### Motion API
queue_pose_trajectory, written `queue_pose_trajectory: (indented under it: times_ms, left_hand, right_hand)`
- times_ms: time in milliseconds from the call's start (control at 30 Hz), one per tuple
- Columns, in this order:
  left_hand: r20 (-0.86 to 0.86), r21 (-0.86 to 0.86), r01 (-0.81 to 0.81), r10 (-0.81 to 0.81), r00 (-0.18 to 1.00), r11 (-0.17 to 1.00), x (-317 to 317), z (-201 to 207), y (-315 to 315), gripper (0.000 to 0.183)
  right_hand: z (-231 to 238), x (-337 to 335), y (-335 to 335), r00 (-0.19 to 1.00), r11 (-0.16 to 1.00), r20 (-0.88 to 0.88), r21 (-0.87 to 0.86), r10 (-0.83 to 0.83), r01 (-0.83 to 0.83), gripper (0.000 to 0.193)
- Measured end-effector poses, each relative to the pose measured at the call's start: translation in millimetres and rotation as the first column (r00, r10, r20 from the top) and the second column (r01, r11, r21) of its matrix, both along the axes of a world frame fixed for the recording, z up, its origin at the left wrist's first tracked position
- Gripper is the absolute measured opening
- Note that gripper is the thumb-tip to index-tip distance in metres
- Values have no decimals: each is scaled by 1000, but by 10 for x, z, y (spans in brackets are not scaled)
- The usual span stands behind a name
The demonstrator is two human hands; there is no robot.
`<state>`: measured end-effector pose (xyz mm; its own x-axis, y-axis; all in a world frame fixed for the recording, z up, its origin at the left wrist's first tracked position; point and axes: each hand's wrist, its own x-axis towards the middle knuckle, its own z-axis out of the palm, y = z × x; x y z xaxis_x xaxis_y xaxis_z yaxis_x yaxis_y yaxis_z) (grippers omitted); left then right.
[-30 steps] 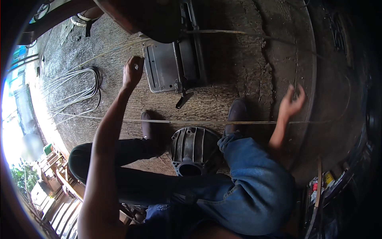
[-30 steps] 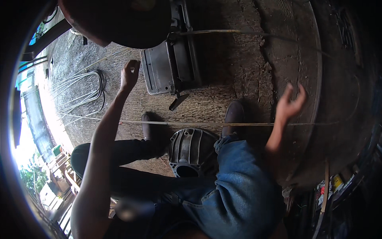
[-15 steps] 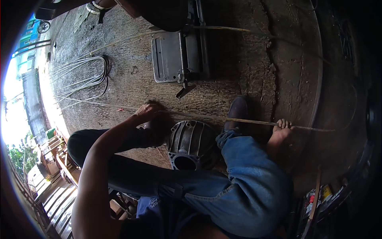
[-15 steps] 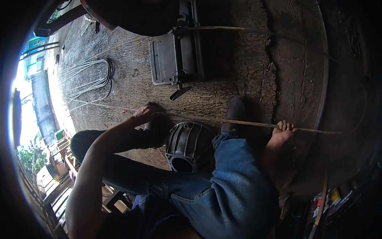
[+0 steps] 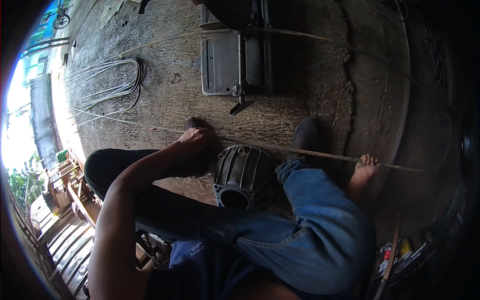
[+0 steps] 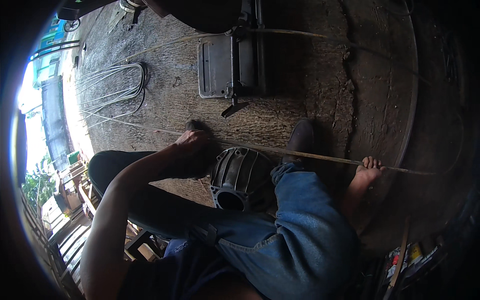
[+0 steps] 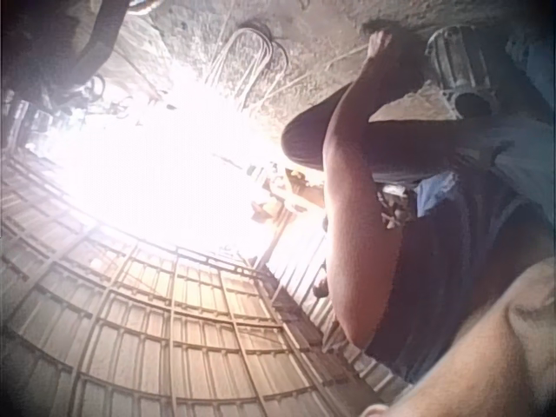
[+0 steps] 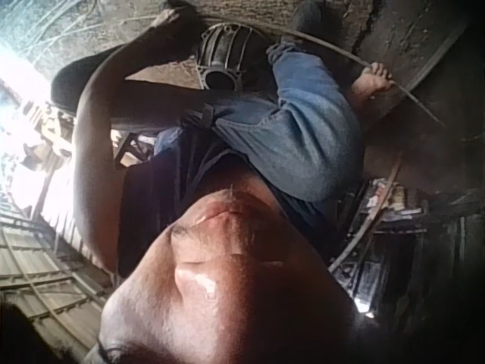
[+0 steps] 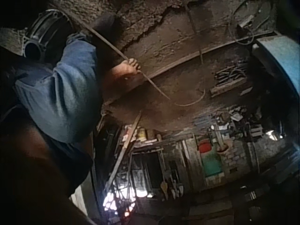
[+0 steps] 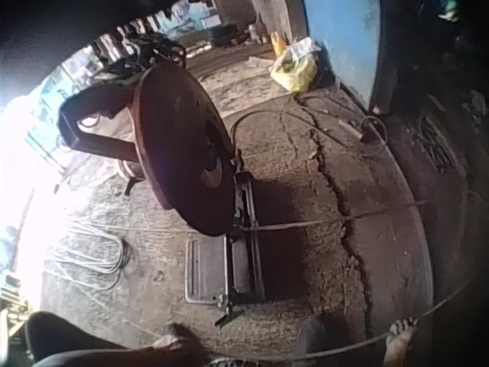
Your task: Cutting a long metal rod into smaller pieces using a metal chop saw.
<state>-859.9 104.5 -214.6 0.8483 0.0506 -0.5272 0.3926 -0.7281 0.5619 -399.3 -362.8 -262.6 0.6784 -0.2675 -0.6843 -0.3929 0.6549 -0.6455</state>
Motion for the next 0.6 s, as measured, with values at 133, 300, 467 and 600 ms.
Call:
queue_pose_trajectory:
  times_ms: [133,300,467,600]
  left_hand:
    - [-43,27,26,-24,999,999,83,-6,-7,17]
    - [-58,53,80,-77,995,995,403,193,74,26]
    - [-53,168,98,-91,994,981,817,1024,744,38]
    - [41,457,-186,188,981,870,1033,1873,1538,40]
  right_hand:
    - [-140,-8,-61,999,999,-30,11,30,-30,53]
    - [-219,-86,-264,972,965,90,131,215,-225,55]
    - [-284,-161,-322,952,940,129,167,277,-296,55]
    - [-256,-92,-337,957,936,-181,-231,226,-265,49]
